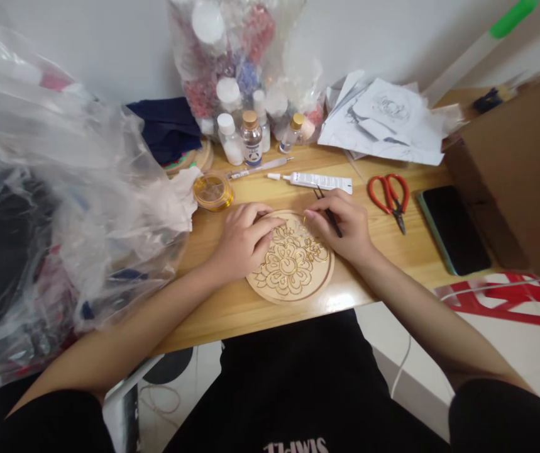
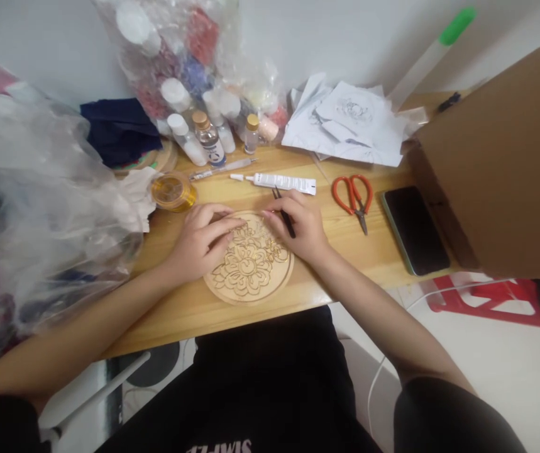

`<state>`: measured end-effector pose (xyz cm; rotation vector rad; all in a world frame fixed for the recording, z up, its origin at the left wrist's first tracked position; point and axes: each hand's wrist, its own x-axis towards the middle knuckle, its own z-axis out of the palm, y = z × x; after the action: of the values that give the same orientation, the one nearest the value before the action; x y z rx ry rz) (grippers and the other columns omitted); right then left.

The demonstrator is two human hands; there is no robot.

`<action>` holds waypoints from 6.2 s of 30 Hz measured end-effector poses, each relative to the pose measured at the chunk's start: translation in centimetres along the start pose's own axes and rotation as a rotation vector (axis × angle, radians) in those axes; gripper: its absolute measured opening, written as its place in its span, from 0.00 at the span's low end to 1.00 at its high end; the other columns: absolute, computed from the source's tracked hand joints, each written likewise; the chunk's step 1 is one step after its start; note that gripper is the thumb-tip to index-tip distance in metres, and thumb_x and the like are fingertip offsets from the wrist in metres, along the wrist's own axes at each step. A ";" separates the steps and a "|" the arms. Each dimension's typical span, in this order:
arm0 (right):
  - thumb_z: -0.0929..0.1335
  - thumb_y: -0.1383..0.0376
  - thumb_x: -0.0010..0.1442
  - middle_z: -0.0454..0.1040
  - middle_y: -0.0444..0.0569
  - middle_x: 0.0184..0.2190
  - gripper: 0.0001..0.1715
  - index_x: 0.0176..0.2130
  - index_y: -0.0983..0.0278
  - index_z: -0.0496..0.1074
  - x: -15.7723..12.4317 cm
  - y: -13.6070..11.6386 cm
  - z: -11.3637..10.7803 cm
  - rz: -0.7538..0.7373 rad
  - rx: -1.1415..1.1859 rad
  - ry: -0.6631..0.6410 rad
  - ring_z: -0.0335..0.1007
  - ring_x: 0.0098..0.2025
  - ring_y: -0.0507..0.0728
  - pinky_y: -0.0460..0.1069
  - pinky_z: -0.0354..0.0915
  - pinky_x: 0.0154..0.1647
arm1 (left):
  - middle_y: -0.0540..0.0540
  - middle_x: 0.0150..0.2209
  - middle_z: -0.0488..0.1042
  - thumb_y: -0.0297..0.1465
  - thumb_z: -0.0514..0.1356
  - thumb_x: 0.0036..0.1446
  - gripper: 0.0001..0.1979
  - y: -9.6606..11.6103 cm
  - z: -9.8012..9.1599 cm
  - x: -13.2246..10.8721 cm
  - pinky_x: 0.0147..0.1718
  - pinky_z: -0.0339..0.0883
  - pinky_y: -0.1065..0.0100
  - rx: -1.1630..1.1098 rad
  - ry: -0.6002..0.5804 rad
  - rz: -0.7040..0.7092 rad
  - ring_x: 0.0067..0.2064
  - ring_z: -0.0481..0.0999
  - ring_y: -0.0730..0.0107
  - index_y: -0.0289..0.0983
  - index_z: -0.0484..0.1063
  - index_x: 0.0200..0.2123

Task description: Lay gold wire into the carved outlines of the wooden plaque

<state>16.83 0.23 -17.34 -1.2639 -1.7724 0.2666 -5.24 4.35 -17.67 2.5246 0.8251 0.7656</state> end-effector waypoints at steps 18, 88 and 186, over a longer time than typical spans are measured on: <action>0.68 0.66 0.60 0.72 0.45 0.26 0.05 0.31 0.63 0.72 0.3 0.8 -0.4 0.046 0.112 0.066 0.67 0.31 0.52 0.49 0.62 0.33 | 0.36 0.64 0.60 0.43 0.55 0.62 0.29 1.0 -1.0 0.2 0.64 0.48 0.49 0.075 -0.400 0.407 0.67 0.56 0.53 0.35 0.60 0.62; 0.67 0.62 0.60 0.68 0.44 0.26 0.10 0.28 0.63 0.68 0.1 0.8 -0.5 0.196 0.325 0.159 0.63 0.30 0.51 0.49 0.61 0.34 | 0.38 0.69 0.49 0.55 0.45 0.63 0.38 7.2 0.8 -3.4 0.65 0.43 0.46 0.398 -0.451 -0.032 0.70 0.45 0.46 0.39 0.49 0.68; 0.65 0.67 0.61 0.71 0.48 0.29 0.06 0.32 0.62 0.72 0.2 -0.5 -2.9 0.006 0.119 -0.119 0.66 0.32 0.54 0.51 0.63 0.35 | 0.38 0.56 0.70 0.33 0.48 0.66 0.18 7.9 -0.9 -5.2 0.59 0.63 0.51 0.225 0.109 -0.446 0.59 0.68 0.57 0.35 0.69 0.54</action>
<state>18.75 -0.76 -15.30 -1.1893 -1.8248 0.4520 -5.99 -4.72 -15.04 2.3572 1.5197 0.6919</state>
